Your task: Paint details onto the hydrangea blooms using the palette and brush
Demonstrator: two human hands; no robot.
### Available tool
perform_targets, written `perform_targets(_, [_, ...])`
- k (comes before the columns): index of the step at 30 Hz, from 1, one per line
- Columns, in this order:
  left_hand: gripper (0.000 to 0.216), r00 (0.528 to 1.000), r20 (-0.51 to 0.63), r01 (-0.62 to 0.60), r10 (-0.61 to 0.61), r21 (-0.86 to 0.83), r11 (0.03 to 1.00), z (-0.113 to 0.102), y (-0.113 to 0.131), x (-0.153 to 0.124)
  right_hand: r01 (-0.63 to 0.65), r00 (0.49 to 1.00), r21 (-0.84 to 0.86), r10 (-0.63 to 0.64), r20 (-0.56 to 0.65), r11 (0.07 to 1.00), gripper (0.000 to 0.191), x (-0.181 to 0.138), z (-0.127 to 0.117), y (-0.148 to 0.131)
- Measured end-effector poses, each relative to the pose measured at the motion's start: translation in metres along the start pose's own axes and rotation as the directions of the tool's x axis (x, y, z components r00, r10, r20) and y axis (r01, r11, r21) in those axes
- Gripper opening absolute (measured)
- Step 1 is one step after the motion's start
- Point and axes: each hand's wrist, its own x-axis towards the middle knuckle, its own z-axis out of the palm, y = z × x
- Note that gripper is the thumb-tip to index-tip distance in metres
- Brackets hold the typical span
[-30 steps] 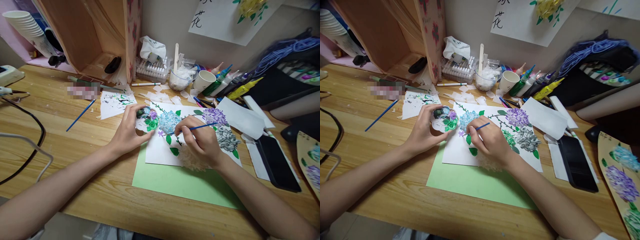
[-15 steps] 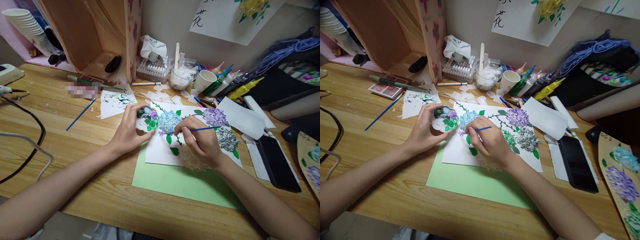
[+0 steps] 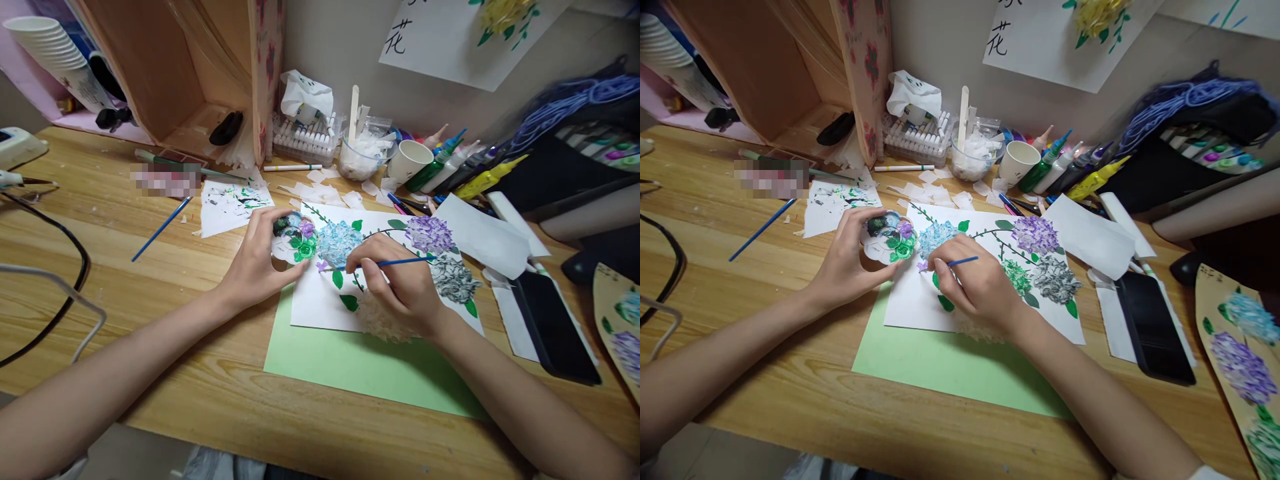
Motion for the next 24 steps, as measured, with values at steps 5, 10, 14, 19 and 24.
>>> perform_targets(5, [0.067,1.000,-0.004,-0.005,0.005,0.003,1.000,0.000,0.000,0.000,0.003,1.000,-0.001,-0.003,0.002,1.000,0.020,0.001,0.001,-0.001])
perform_targets(10, [0.067,1.000,-0.005,-0.003,0.003,-0.001,1.000,0.000,0.000,0.000,0.007,1.000,0.009,-0.007,0.003,1.000,0.020,0.000,0.000,-0.001])
perform_targets(14, [0.067,1.000,-0.001,0.009,-0.009,-0.007,1.000,-0.001,0.000,0.000,-0.048,0.991,0.073,0.057,-0.124,0.996,0.023,-0.003,-0.006,-0.002])
perform_targets(19, [0.067,0.998,-0.046,0.043,-0.042,0.023,0.999,-0.007,0.002,0.001,-0.173,0.878,0.240,0.260,-0.401,0.955,0.025,0.002,-0.020,-0.008])
perform_targets(24, [0.065,0.975,-0.203,0.112,-0.093,0.087,0.990,-0.017,0.001,0.004,-0.142,0.783,0.419,0.360,-0.507,0.897,0.016,0.014,-0.048,-0.005])
